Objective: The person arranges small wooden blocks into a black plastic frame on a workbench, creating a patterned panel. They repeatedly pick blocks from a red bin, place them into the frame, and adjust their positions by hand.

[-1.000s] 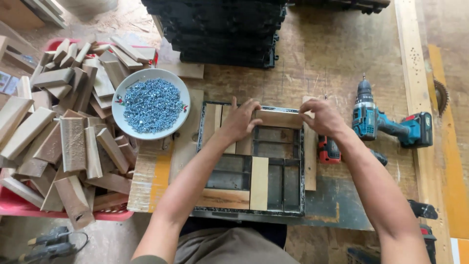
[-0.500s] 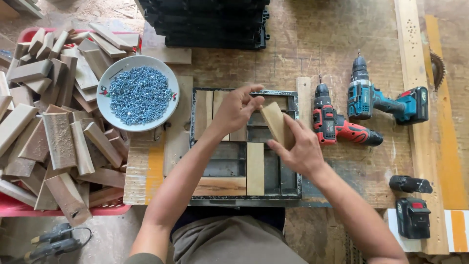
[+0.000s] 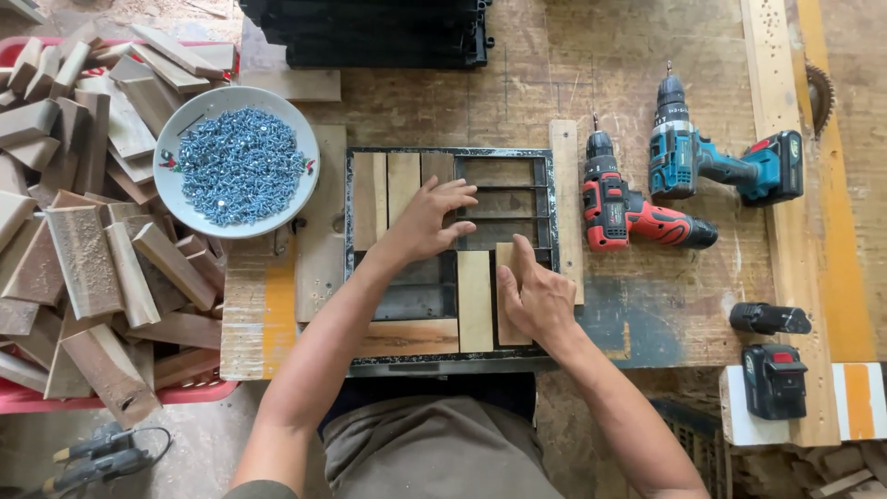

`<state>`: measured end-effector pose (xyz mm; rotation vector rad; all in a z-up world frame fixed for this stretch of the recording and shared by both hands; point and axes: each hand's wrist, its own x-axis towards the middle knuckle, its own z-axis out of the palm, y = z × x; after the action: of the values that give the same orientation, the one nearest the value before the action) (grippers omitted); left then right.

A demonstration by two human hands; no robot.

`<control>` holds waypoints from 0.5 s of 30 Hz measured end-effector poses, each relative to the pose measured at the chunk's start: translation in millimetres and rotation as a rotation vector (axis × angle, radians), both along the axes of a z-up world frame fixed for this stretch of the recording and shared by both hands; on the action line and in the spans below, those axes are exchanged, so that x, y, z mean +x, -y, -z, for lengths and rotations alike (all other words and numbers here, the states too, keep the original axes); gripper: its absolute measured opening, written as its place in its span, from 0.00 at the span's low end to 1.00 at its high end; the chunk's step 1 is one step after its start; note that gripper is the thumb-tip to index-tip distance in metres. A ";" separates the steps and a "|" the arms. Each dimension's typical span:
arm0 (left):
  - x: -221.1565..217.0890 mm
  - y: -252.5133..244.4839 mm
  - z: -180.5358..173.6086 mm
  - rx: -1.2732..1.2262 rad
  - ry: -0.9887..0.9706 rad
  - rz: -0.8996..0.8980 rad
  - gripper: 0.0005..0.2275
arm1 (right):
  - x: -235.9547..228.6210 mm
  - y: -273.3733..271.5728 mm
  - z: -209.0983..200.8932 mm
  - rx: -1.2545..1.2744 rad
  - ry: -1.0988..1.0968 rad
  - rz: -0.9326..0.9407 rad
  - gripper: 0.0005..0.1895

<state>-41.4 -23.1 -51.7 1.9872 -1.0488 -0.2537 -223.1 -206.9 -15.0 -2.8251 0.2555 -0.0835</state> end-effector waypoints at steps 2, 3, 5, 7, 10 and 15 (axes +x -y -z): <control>-2.7 -0.3 5.8 0.006 0.031 -0.007 0.17 | -6.0 -1.5 13.1 0.017 0.069 0.018 0.31; -1.5 1.1 8.0 0.007 0.069 -0.013 0.18 | -6.3 -0.5 19.2 0.031 0.145 0.038 0.28; -2.7 2.1 8.3 0.018 0.074 -0.020 0.18 | -3.9 -4.6 13.9 0.012 0.160 0.015 0.27; -4.3 1.0 7.6 0.034 0.073 -0.023 0.18 | -1.8 -7.3 13.5 -0.003 0.170 -0.002 0.26; -4.9 2.4 5.6 0.048 0.103 -0.023 0.19 | 2.2 -4.7 18.2 -0.019 0.220 0.024 0.27; -6.5 1.6 6.8 0.109 0.157 -0.025 0.20 | 7.6 -2.6 17.5 -0.072 0.212 -0.003 0.25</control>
<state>-47.9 -24.6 -58.5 2.1447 -1.1287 -0.1455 -215.5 -204.2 -32.5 -2.8575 0.2031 -0.3965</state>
